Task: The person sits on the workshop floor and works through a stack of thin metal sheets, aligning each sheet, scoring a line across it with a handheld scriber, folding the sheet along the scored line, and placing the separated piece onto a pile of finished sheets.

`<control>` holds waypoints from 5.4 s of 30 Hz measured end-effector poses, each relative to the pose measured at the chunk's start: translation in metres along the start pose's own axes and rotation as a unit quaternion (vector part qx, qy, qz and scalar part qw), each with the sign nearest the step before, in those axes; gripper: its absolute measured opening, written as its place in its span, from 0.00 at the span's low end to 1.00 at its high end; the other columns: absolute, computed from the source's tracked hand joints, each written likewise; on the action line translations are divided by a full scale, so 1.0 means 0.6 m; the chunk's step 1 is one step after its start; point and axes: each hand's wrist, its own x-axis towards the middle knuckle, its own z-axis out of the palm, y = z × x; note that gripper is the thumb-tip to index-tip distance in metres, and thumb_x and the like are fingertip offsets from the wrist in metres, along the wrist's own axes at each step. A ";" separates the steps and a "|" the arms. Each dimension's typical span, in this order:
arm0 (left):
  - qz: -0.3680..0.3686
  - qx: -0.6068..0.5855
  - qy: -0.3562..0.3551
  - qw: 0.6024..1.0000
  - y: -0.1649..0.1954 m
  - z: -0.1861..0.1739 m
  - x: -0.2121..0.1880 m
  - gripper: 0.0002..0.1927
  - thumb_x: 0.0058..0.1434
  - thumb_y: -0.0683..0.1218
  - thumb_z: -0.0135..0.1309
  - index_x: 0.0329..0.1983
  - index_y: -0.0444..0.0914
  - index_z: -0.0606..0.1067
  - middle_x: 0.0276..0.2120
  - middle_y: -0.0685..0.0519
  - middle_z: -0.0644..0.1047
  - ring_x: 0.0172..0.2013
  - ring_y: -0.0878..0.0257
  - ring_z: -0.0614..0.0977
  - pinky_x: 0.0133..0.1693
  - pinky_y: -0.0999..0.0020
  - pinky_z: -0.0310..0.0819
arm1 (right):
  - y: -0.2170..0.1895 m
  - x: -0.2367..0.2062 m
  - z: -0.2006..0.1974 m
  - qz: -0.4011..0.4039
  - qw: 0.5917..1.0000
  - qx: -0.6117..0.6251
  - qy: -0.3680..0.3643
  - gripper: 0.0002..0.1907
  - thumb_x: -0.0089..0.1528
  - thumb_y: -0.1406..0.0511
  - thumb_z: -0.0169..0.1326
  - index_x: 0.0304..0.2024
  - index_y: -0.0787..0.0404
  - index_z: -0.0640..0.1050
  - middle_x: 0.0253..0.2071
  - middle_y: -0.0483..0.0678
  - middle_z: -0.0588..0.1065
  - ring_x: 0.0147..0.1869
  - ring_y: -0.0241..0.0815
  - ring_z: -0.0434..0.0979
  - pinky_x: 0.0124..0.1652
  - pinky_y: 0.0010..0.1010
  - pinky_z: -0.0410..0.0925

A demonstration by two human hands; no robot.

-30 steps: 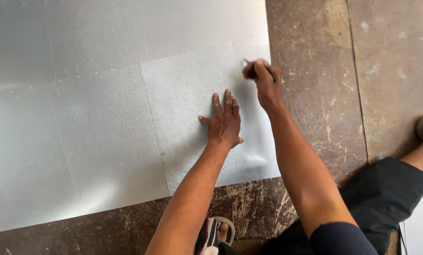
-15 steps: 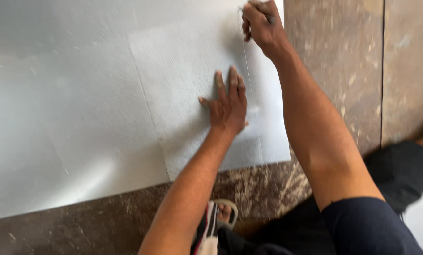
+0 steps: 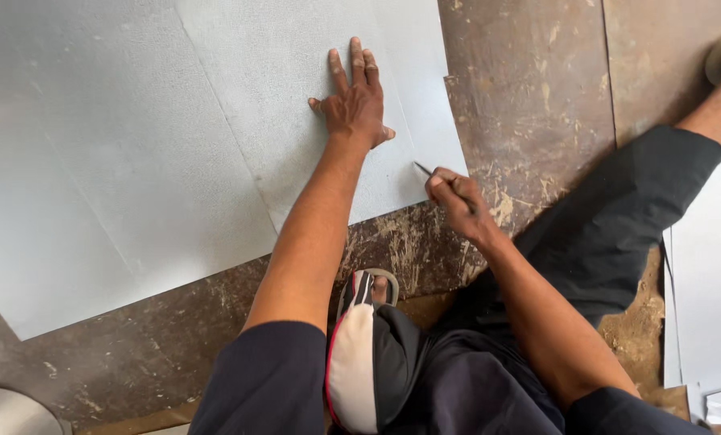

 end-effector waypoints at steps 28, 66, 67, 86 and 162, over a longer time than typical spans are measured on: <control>0.013 -0.044 0.011 0.999 0.071 0.120 -0.170 0.69 0.49 0.66 0.70 0.76 0.32 0.38 0.73 0.32 0.32 0.70 0.22 0.35 0.55 0.06 0.53 | 0.024 -0.122 0.015 0.052 0.998 -0.029 -0.007 0.19 0.75 0.61 0.41 0.29 0.62 0.64 0.26 0.41 0.60 0.28 0.36 0.59 0.30 0.29 0.58; -0.361 -0.854 0.252 0.276 -0.201 0.190 -0.456 0.22 0.66 0.41 0.51 0.56 0.26 0.57 0.39 0.38 0.74 0.35 0.45 0.82 0.39 0.47 0.87 | 0.022 -0.088 -0.097 0.262 0.952 -0.029 0.157 0.14 0.62 0.66 0.65 0.27 0.70 0.78 0.22 0.49 0.72 0.23 0.39 0.67 0.24 0.34 0.57; -0.356 -0.843 0.249 0.318 -0.205 0.186 -0.451 0.20 0.65 0.40 0.50 0.55 0.25 0.61 0.37 0.37 0.76 0.32 0.47 0.84 0.36 0.49 0.87 | 0.025 -0.084 -0.102 0.256 0.953 -0.045 0.154 0.15 0.63 0.66 0.65 0.28 0.72 0.78 0.23 0.50 0.71 0.24 0.40 0.65 0.25 0.35 0.56; -0.337 -0.788 0.266 0.440 -0.351 -0.010 -0.157 0.13 0.68 0.39 0.53 0.43 0.24 0.63 0.30 0.40 0.71 0.27 0.51 0.79 0.30 0.53 0.85 | -0.161 0.259 -0.076 0.045 0.963 -0.158 0.214 0.13 0.60 0.62 0.67 0.38 0.68 0.83 0.28 0.50 0.77 0.26 0.34 0.74 0.25 0.29 0.66; 0.118 -0.684 -0.346 0.631 -0.100 0.186 -0.275 0.36 0.76 0.49 0.41 0.80 0.27 0.46 0.26 0.35 0.77 0.25 0.46 0.81 0.37 0.34 0.75 | 0.132 -0.866 -0.508 0.353 0.619 0.210 0.670 0.18 0.69 0.69 0.44 0.58 0.77 0.67 0.49 0.59 0.75 0.43 0.41 0.80 0.38 0.27 0.77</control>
